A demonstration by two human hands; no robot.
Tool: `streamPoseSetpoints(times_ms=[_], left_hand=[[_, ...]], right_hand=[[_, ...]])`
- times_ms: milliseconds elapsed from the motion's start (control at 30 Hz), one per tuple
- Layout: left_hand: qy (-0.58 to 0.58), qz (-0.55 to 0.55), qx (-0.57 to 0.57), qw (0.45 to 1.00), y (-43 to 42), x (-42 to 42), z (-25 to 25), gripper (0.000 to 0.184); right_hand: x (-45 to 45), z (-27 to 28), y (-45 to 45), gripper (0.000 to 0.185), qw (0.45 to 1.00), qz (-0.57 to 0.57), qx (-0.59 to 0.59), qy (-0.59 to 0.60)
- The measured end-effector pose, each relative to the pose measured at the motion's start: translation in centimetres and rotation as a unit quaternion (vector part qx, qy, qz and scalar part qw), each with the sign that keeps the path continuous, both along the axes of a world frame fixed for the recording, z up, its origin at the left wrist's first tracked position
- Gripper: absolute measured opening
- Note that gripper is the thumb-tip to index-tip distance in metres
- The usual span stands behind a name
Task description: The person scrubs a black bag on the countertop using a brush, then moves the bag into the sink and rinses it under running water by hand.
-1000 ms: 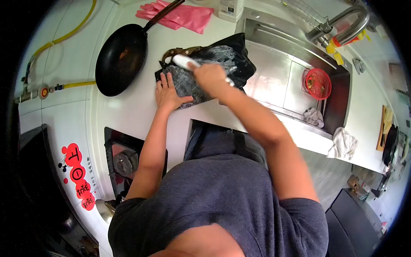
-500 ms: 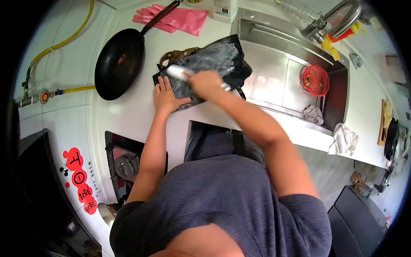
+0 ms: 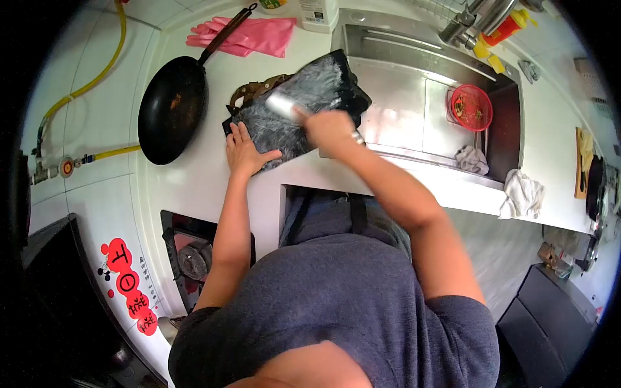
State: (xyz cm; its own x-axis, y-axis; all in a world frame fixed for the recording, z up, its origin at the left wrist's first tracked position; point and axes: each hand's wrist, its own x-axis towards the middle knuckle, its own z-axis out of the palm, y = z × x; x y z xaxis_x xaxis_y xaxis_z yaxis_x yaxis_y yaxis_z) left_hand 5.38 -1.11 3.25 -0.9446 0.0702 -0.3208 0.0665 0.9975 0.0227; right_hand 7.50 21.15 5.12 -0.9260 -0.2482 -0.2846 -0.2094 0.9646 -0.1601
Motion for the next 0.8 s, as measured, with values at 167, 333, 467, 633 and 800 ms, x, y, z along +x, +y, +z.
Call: streamPoseSetpoints(times_ms=[167, 333, 467, 633, 800], left_hand=[[0.000, 0.006, -0.002, 1.000, 0.2, 0.2, -0.1, 0.131], [0.010, 0.000, -0.007, 1.000, -0.1, 0.2, -0.6, 0.131], [0.002, 0.006, 0.004, 1.000, -0.3, 0.2, -0.4, 0.132], [0.019, 0.023, 0.014, 0.999, 0.3, 0.2, -0.6, 0.132], [0.039, 0.025, 0.008, 0.999, 0.4, -0.7, -1.7, 0.132]], right_hand=[[-2.2, -0.5, 6.6, 0.053, 0.985, -0.169, 0.022, 0.023], [3.8, -2.5, -3.8, 0.062, 0.999, 0.034, 0.004, 0.016], [2.7, -3.3, 2.7, 0.072, 0.995, -0.088, -0.026, 0.049], [-0.4, -2.6, 11.3, 0.056, 0.973, -0.214, 0.067, 0.047], [3.4, -1.7, 0.3, 0.061, 0.996, -0.076, 0.007, 0.055]])
